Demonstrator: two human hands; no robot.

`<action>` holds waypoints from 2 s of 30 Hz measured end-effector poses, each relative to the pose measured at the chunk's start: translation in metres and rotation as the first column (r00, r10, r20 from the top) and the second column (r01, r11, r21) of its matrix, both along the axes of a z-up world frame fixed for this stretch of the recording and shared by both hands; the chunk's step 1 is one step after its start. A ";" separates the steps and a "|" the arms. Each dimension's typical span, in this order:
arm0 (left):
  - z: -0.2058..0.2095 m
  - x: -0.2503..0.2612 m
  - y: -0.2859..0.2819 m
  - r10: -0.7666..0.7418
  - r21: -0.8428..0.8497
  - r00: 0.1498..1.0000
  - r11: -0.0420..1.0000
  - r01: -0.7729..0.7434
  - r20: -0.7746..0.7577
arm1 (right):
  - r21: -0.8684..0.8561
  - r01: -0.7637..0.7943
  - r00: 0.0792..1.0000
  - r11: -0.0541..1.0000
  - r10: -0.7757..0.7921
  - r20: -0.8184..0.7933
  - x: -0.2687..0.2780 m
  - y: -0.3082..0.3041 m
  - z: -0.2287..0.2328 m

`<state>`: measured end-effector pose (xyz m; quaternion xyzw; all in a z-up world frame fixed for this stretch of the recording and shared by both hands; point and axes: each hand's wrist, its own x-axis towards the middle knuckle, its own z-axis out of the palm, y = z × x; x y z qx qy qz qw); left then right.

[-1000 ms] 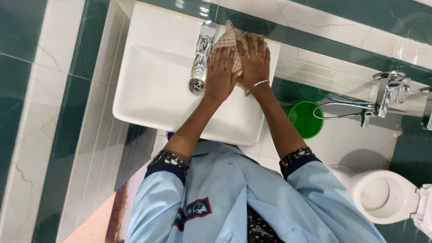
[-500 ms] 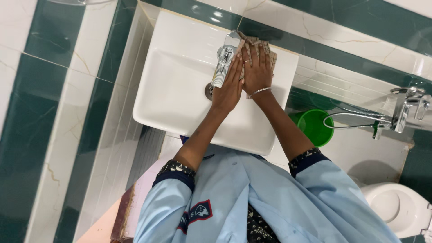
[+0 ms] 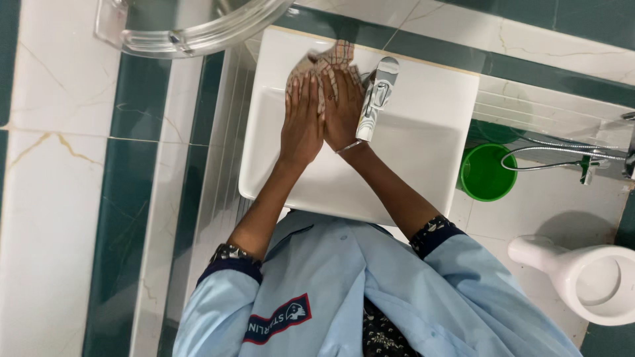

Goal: The person cleans the surface and faucet of a white ceramic sink using a small cloth by hand.

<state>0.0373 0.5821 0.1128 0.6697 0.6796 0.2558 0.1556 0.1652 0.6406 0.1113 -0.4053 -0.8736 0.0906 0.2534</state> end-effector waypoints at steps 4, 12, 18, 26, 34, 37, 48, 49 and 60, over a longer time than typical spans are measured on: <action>0.023 -0.031 0.064 -0.025 -0.110 0.991 0.994 0.011 -0.130 | -0.007 0.186 0.978 0.983 -0.184 0.101 -0.034 0.031 0.011; 0.012 -0.096 0.036 0.224 -0.140 0.969 0.961 -0.237 -0.101 | -0.029 -0.005 0.987 1.000 0.010 0.163 -0.116 0.036 0.011; 0.003 -0.074 -0.043 0.314 -0.055 0.928 0.942 -0.331 -0.201 | -0.130 -0.383 0.905 0.915 0.400 0.145 -0.099 0.003 0.013; -0.089 0.061 -0.023 -0.041 -0.503 0.857 0.824 -0.261 -0.513 | -0.363 -0.187 0.911 0.913 0.299 0.283 0.046 -0.026 -0.072; -0.091 0.232 -0.020 -0.444 -0.522 0.895 0.754 0.399 0.044 | -0.269 0.274 0.582 0.924 0.063 0.810 0.217 -0.071 0.001; -0.084 0.230 -0.041 -0.399 -0.468 0.912 0.790 0.396 0.099 | -0.341 0.250 0.529 0.906 0.167 0.832 0.216 -0.085 0.009; -0.018 -0.014 -0.049 -0.317 -0.526 0.517 0.786 -0.326 -0.795 | -0.617 -0.083 0.845 0.782 0.384 0.373 -0.034 -0.056 -0.108; -0.008 -0.025 -0.060 -0.264 -0.448 0.455 0.818 -0.362 -0.851 | -0.601 -0.158 0.880 0.784 0.388 0.275 -0.055 -0.062 -0.107; 0.045 0.116 -0.131 -0.247 -0.686 0.958 0.723 0.081 -0.148 | -0.846 -0.271 0.618 0.459 0.757 0.213 0.149 -0.101 0.008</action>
